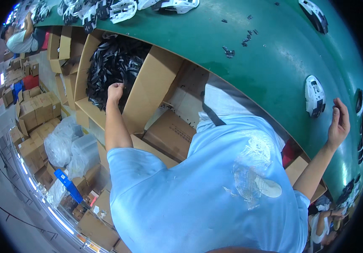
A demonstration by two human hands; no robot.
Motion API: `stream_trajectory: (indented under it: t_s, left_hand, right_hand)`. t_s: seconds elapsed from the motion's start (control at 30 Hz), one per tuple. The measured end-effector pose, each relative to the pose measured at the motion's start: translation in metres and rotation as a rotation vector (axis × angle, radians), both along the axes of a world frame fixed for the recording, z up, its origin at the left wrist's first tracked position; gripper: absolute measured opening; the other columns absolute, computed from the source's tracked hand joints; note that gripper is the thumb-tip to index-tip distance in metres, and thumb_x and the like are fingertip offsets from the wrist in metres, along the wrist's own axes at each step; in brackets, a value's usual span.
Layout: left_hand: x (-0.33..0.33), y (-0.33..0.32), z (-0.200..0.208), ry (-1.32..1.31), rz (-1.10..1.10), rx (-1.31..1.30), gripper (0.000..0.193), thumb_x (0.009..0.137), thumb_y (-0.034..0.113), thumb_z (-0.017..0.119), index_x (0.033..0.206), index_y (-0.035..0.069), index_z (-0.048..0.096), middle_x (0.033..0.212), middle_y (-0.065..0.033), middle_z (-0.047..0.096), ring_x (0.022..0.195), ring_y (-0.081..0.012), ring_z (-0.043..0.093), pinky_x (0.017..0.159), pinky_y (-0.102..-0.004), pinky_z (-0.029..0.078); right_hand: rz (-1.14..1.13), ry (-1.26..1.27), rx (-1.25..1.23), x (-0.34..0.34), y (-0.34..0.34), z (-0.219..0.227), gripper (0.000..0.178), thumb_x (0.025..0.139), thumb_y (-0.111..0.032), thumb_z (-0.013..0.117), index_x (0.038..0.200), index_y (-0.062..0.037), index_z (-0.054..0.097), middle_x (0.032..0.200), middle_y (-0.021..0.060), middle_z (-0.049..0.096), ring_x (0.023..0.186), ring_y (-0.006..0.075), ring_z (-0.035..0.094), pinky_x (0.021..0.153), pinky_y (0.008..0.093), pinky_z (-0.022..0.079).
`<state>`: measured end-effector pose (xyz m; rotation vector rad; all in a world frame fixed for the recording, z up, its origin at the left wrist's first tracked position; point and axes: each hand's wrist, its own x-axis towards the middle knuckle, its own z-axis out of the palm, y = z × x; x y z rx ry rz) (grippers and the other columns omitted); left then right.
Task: The person assembles computer mice by taking components from a box, fitting them onto mouse shells by hand, and placing the assembled mice onto the conveyor belt.
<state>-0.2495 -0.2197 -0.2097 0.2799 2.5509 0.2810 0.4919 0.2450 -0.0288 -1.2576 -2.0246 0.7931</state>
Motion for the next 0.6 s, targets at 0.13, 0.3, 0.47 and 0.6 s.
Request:
stream_trajectory:
  t_s: [0.13, 0.3, 0.47, 0.6]
  left_hand:
    - [0.016, -0.003, 0.016, -0.018, 0.072, 0.096, 0.040, 0.086, 0.042, 0.075, 0.106, 0.007, 0.076, 0.098, -0.0147, 0.075, 0.094, -0.0221, 0.071, 0.087, -0.0352, 0.053]
    - [0.052, 0.027, 0.038, 0.179, -0.191, -0.581, 0.078, 0.077, 0.059, 0.076, 0.135, 0.008, 0.062, 0.134, -0.0217, 0.063, 0.127, -0.0330, 0.061, 0.106, -0.0422, 0.050]
    - [0.007, 0.010, 0.042, 0.241, -0.105, -0.213, 0.049, 0.097, 0.050, 0.055, 0.102, 0.007, 0.076, 0.109, -0.0227, 0.072, 0.110, -0.0406, 0.067, 0.096, -0.0476, 0.051]
    - [0.006, 0.015, 0.060, 0.356, -0.105, -0.138, 0.063, 0.104, 0.057, 0.038, 0.108, 0.009, 0.078, 0.109, -0.0232, 0.073, 0.108, -0.0427, 0.066, 0.095, -0.0489, 0.050]
  right_hand:
    - [0.042, 0.039, 0.008, -0.009, 0.007, 0.000, 0.028, 0.102, -0.004, 0.059, 0.128, 0.0042, 0.065, 0.123, 0.0129, 0.068, 0.115, 0.0203, 0.065, 0.100, 0.0301, 0.048]
    - [0.155, -0.023, 0.006, -0.007, 0.003, 0.009, 0.027, 0.102, -0.004, 0.060, 0.127, 0.0049, 0.065, 0.122, 0.0131, 0.068, 0.114, 0.0202, 0.065, 0.099, 0.0308, 0.049]
    - [0.093, 0.039, 0.004, -0.011, 0.002, 0.007, 0.026, 0.102, -0.004, 0.060, 0.125, 0.0051, 0.066, 0.121, 0.0135, 0.068, 0.113, 0.0203, 0.065, 0.098, 0.0313, 0.049]
    - [0.145, 0.022, 0.034, -0.016, 0.007, 0.009, 0.025, 0.101, -0.005, 0.060, 0.124, 0.0053, 0.067, 0.120, 0.0136, 0.068, 0.111, 0.0210, 0.065, 0.098, 0.0320, 0.049]
